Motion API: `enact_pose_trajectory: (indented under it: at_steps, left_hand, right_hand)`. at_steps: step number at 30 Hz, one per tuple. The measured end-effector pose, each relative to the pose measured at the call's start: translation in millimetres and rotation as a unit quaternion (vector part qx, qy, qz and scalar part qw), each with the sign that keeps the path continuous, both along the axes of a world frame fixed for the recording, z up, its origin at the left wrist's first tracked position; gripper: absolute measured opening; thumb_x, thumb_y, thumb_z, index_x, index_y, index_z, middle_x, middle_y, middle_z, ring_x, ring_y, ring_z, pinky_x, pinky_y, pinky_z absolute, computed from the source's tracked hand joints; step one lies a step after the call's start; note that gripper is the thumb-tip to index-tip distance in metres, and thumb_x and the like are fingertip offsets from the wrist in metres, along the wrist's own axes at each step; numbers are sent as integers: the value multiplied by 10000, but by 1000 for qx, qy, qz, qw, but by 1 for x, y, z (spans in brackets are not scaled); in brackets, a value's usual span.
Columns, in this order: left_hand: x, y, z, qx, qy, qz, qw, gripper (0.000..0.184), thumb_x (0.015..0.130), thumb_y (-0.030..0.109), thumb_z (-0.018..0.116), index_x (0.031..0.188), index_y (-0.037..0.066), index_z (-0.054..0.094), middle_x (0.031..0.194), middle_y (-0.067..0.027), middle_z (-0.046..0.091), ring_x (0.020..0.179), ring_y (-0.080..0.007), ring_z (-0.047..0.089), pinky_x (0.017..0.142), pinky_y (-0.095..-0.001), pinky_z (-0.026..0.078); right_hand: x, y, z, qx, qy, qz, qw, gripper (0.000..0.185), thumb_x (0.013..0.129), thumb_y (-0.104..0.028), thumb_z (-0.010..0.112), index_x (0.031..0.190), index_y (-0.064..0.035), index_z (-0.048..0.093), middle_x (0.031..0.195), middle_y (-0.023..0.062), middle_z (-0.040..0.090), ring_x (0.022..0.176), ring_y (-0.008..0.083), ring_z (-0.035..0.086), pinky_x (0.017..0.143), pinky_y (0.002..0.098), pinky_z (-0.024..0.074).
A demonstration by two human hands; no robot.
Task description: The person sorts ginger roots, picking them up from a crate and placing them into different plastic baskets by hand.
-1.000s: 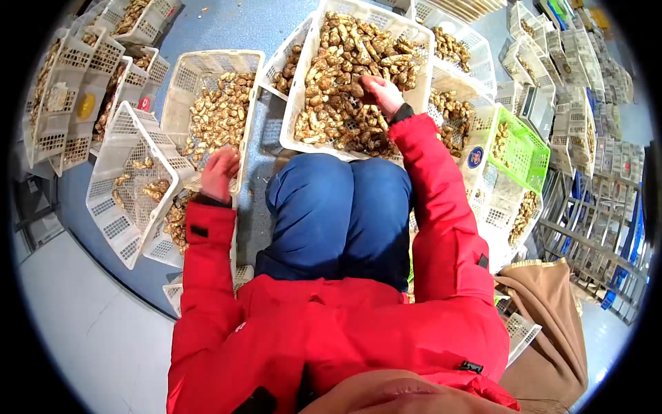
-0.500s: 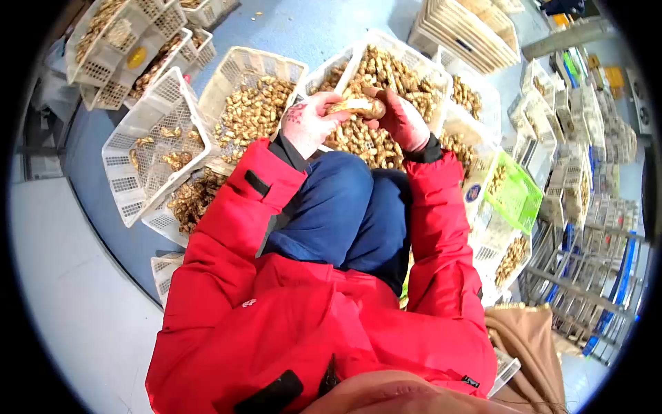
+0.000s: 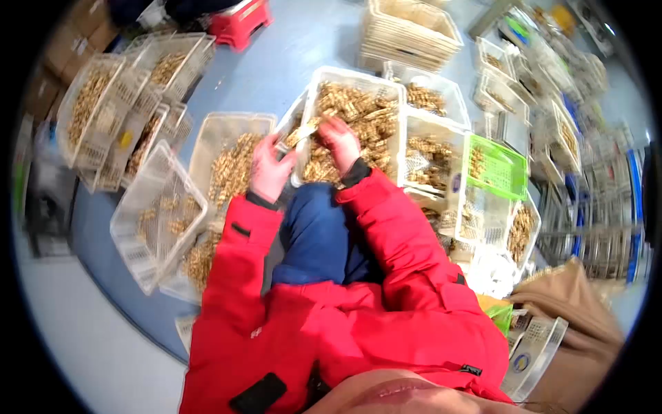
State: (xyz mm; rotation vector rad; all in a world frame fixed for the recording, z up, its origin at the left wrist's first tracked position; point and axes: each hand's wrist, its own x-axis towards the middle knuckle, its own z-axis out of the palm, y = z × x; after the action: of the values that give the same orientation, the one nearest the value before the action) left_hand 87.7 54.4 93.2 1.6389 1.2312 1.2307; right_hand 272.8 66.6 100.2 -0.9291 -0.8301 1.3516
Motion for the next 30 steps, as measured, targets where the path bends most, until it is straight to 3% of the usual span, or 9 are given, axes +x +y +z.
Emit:
enact_pose_trajectory:
  at_steps: [1,4,8,12,13,20,25,29,30]
  left_hand:
    - [1,-10,3,-35,6,60,998,492,726,128,690,1134,-51,481,989,-168,573,901,-224,566,766,-323,469]
    - [-4,-17,11,-180,-140,9,974,404,808,74,612,1165,-29,453,932,-120,583,825,-154,573,714,-259,470]
    - [-7,-16,1,-139,-147,-3,979,350,828,70,589,1141,-29,465,977,-114,575,868,-146,562,761,-257,453]
    - [-15,-23,1,-156,-167,-7,974,318,838,68,569,1127,-32,481,1041,-112,568,943,-154,553,830,-266,432]
    - [-19,-24,2,-146,-163,-13,976,317,841,80,573,1122,-38,486,1050,-113,566,967,-157,551,848,-267,428]
    - [-25,-29,-2,-133,-203,15,970,303,853,51,552,1133,-31,470,1029,-102,563,929,-143,550,813,-248,435]
    - [-27,-29,-9,-132,-262,12,956,478,868,105,554,1270,-36,337,1206,-150,465,1093,-186,467,925,-274,368]
    - [-33,-29,-16,-54,-157,32,986,540,874,171,554,1315,-19,305,1270,-129,402,1081,-145,442,919,-258,358]
    - [-35,-30,-22,-46,-130,40,990,532,879,186,544,1310,-23,312,1285,-147,397,1132,-184,412,955,-282,324]
  right_hand:
    - [4,-1,0,-49,35,-30,998,386,831,-141,586,1180,5,508,990,56,593,821,126,566,722,246,465]
    - [28,22,-55,-146,31,-82,985,427,806,-112,608,1198,9,491,981,70,603,789,131,572,654,251,476]
    - [36,31,-76,-119,-55,-156,979,457,811,-121,596,1230,-3,459,931,76,609,724,126,569,599,251,474]
    - [31,27,-74,-154,1,-85,984,316,843,-99,529,1155,-47,516,781,24,568,632,118,529,541,241,447]
    - [33,26,-71,-160,-5,-34,987,381,841,-124,543,1205,-35,482,909,67,600,727,175,598,606,275,478]
    - [31,23,-69,-164,-47,-14,985,328,854,-154,538,1159,-37,520,938,81,615,760,184,617,610,294,492]
    - [28,21,-66,-186,-50,-10,981,289,861,-162,537,1122,-39,554,972,80,604,819,204,609,719,326,521]
    - [26,22,-67,-181,-30,-9,983,296,859,-170,551,1117,-25,548,943,75,602,784,190,601,704,321,520]
    - [28,23,-67,-180,-28,3,983,298,859,-173,551,1117,-25,547,945,75,601,786,189,600,706,321,519]
